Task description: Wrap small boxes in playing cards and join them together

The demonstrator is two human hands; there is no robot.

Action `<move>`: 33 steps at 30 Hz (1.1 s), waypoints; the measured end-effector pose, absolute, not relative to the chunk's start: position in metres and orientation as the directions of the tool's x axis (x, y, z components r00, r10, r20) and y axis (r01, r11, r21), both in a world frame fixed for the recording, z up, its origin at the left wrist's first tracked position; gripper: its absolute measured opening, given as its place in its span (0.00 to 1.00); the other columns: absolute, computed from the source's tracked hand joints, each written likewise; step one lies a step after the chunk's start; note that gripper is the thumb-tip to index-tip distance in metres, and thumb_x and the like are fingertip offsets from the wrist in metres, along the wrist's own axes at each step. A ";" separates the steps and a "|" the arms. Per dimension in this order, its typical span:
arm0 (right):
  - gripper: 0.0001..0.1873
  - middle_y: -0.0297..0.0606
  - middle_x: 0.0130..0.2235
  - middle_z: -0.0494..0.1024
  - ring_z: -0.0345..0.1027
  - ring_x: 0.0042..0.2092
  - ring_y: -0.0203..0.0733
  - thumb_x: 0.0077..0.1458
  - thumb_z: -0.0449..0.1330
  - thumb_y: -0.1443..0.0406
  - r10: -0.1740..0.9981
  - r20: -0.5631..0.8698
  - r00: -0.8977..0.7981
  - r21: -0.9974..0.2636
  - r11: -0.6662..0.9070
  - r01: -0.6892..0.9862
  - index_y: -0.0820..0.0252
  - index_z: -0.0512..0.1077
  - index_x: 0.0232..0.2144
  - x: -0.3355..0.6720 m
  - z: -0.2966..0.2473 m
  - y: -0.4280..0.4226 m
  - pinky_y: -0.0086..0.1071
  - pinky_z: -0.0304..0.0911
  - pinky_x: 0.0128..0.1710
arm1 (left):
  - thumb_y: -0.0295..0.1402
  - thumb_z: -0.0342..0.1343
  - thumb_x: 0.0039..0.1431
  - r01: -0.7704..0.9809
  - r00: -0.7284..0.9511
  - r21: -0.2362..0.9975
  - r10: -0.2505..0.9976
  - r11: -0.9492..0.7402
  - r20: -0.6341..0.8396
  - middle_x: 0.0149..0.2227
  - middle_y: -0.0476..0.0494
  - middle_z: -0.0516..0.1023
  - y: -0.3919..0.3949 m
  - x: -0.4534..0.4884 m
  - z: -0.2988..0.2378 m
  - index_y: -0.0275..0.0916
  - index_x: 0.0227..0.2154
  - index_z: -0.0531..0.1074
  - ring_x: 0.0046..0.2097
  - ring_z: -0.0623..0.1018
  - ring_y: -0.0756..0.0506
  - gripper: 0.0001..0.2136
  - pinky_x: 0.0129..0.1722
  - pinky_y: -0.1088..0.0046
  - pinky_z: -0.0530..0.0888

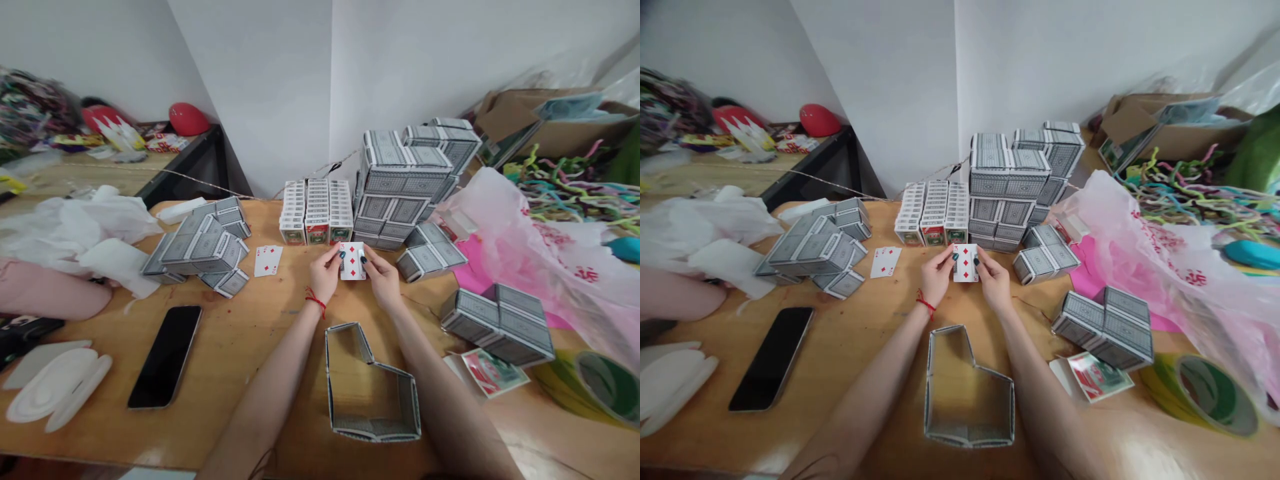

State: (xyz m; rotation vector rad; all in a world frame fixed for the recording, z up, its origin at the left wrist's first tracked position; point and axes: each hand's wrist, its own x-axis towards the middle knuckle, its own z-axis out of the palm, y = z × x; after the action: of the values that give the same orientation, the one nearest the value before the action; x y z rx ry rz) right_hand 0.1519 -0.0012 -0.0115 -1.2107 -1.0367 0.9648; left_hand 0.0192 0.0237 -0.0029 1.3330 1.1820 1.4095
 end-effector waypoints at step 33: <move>0.08 0.26 0.18 0.61 0.52 0.19 0.30 0.43 0.55 0.61 0.949 0.028 0.314 -0.989 0.072 -0.129 0.58 0.64 0.28 0.144 -0.004 -0.005 0.25 0.51 0.18 | 0.25 0.42 0.52 -0.041 0.095 0.993 0.989 -0.110 0.114 0.30 0.49 0.69 0.017 0.032 -0.007 0.38 0.35 0.63 0.28 0.67 0.53 0.09 0.28 0.79 0.66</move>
State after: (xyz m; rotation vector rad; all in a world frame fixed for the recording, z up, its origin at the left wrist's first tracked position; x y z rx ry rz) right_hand 0.1439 -0.0050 -0.0038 -1.2052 -0.9006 1.0023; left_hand 0.0322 0.0171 -0.0068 1.3088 1.0558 1.2340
